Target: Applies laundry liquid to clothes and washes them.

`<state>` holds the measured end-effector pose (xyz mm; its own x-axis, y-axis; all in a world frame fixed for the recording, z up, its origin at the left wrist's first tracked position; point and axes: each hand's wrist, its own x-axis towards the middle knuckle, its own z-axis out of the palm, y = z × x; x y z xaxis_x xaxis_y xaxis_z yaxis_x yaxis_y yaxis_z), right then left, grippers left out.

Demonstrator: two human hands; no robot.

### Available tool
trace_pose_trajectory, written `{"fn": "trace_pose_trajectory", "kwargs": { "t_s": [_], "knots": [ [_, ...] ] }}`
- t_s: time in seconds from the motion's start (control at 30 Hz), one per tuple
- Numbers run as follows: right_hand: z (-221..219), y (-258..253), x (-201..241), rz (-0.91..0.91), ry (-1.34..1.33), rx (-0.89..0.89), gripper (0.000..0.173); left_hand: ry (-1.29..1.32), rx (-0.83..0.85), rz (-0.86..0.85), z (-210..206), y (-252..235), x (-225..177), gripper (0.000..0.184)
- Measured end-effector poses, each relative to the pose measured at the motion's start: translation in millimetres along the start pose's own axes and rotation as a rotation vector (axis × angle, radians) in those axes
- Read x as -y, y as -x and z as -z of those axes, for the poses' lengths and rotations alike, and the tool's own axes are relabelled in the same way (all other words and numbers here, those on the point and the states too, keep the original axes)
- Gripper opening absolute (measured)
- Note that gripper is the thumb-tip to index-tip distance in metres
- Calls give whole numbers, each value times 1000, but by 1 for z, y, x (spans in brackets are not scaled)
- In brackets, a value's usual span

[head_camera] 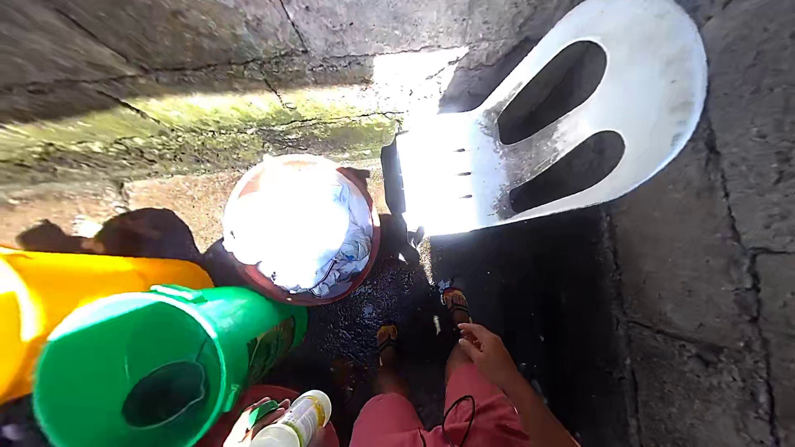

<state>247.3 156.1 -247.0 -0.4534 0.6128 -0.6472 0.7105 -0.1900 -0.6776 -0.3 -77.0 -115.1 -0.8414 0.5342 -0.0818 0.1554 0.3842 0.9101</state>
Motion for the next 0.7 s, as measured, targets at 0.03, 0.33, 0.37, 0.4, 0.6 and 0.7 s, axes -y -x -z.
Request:
{"fn": "trace_pose_trajectory", "kwargs": {
  "t_s": [0.03, 0.33, 0.37, 0.4, 0.6, 0.7],
  "knots": [
    [18, -16, -1, -13, -7, -19, 37, 3, -39, 17, -2, 11, 20, 81],
    [61, -91, -29, -71, 116, 11, 42, 32, -412, 276, -83, 65, 84, 86],
    [48, -96, -31, -71, 123, 48, 43, 45, -440, 291, -94, 63, 92, 85],
    [33, -102, -32, -75, 136, 92, 43, 58, -464, 292, -103, 62, 105, 85],
    [-61, -161, -43, 62, 415, 354, 40, 178, -540, 263, -140, 50, 212, 93],
    [-112, -209, -48, 241, 671, 311, 41, 199, -565, 197, -151, 30, 264, 96]
  ]
}}
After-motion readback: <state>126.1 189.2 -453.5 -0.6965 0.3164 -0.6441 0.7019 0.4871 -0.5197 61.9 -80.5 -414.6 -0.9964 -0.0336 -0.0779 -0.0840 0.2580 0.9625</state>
